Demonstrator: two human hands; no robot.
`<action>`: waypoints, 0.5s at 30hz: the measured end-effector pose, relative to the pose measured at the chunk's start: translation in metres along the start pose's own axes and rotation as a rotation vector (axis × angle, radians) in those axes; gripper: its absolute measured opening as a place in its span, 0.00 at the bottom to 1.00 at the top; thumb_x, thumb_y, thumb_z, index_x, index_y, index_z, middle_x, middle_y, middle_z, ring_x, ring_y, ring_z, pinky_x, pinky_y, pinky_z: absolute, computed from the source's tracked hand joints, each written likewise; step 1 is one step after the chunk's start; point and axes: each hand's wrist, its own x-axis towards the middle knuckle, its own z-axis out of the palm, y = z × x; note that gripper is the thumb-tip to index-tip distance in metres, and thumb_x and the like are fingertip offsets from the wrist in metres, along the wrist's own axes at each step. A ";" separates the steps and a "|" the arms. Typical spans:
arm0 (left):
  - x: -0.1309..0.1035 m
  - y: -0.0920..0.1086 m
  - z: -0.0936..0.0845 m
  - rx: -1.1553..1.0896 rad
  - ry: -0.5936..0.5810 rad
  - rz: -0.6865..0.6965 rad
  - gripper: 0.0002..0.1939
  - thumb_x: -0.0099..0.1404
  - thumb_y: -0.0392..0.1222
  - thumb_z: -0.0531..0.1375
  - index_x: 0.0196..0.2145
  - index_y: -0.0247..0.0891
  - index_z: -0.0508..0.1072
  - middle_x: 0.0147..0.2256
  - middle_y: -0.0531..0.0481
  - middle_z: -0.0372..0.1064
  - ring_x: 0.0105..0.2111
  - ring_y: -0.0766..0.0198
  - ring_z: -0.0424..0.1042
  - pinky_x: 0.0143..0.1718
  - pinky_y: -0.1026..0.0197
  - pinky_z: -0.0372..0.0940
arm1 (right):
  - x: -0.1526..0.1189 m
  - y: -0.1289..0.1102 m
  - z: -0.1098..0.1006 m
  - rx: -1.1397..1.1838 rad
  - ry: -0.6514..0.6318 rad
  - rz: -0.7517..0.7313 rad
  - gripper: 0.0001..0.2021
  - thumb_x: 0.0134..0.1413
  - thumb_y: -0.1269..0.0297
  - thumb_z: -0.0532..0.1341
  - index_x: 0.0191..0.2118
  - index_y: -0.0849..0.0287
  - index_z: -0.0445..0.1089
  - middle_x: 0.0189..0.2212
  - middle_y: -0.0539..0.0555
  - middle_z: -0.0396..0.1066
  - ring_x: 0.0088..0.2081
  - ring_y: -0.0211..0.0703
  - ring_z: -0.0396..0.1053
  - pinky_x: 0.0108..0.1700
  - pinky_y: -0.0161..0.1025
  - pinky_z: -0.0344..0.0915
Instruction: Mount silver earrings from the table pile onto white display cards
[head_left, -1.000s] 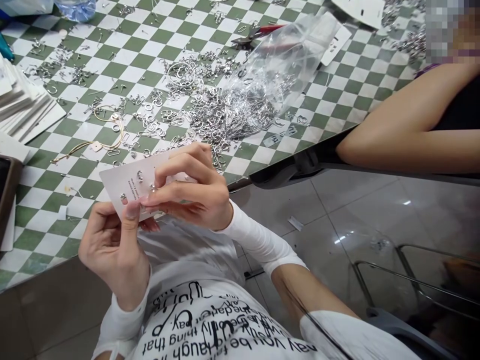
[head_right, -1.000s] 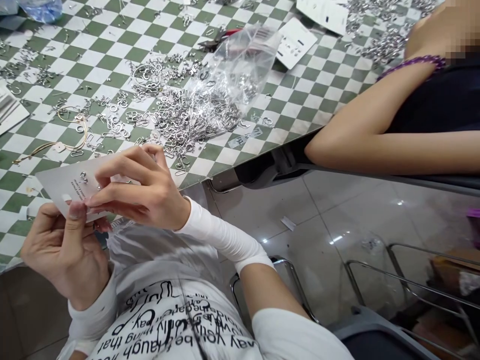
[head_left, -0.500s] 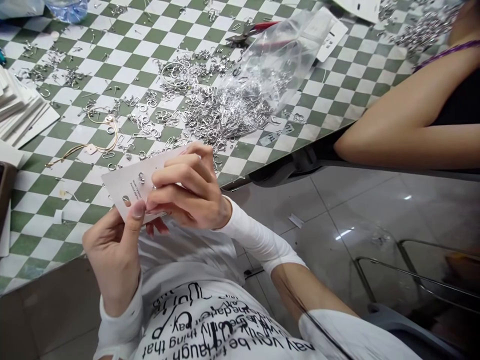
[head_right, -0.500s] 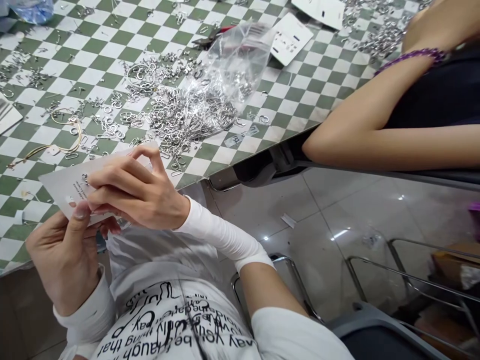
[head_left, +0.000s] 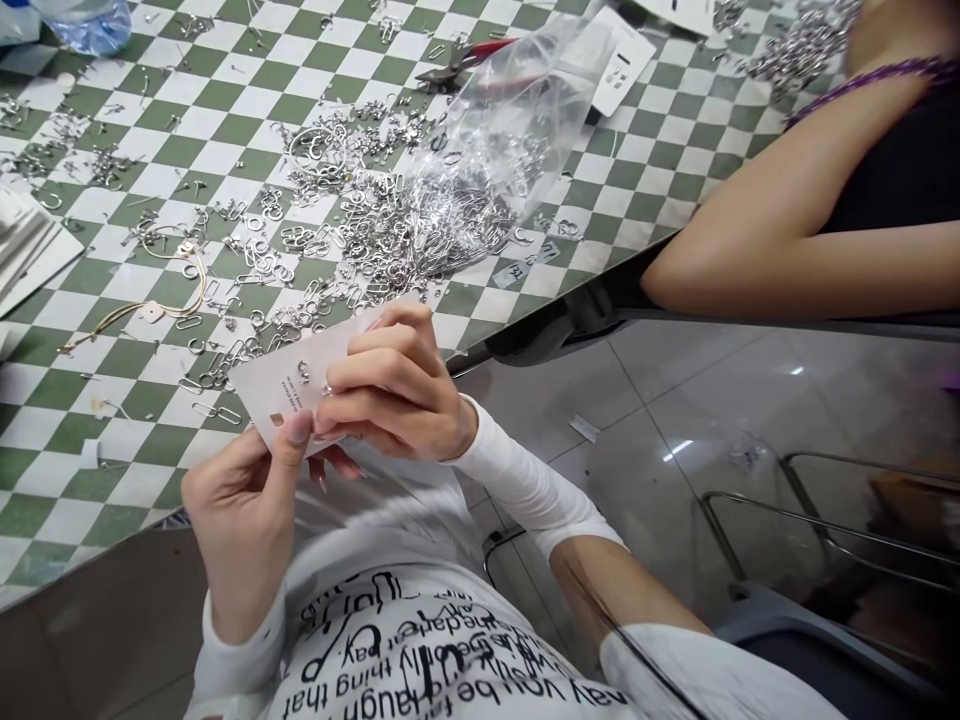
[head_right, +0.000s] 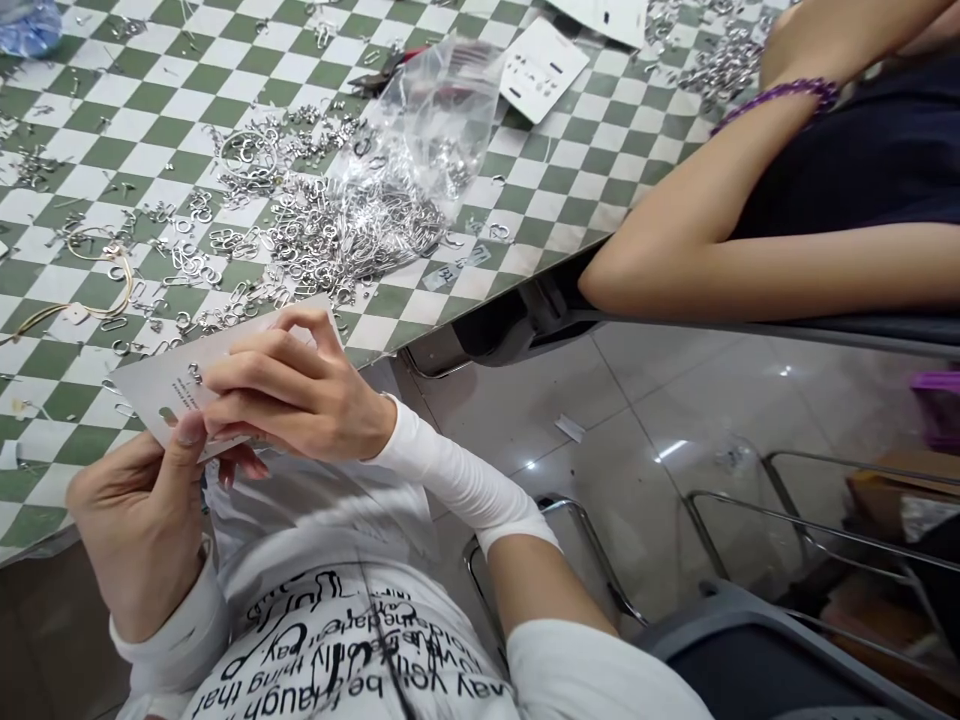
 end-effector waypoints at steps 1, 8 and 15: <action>0.000 0.001 0.001 0.030 -0.009 0.028 0.14 0.67 0.46 0.68 0.25 0.39 0.80 0.21 0.54 0.73 0.17 0.71 0.63 0.17 0.64 0.52 | -0.001 0.001 -0.003 -0.009 -0.022 -0.007 0.17 0.74 0.63 0.52 0.33 0.51 0.73 0.33 0.45 0.73 0.38 0.35 0.69 0.47 0.42 0.65; 0.007 0.007 0.012 -0.058 0.254 0.058 0.13 0.64 0.38 0.70 0.22 0.37 0.76 0.19 0.55 0.72 0.21 0.58 0.77 0.16 0.61 0.67 | -0.013 0.023 -0.046 -0.199 0.088 0.493 0.04 0.66 0.65 0.63 0.42 0.50 0.77 0.36 0.52 0.72 0.40 0.42 0.72 0.42 0.44 0.70; 0.014 0.007 0.011 -0.098 0.327 -0.033 0.21 0.61 0.39 0.72 0.17 0.40 0.68 0.15 0.56 0.62 0.24 0.50 0.80 0.16 0.56 0.73 | -0.036 0.033 -0.055 -0.295 -0.078 0.542 0.03 0.61 0.62 0.69 0.37 0.51 0.81 0.31 0.50 0.73 0.33 0.41 0.69 0.37 0.44 0.63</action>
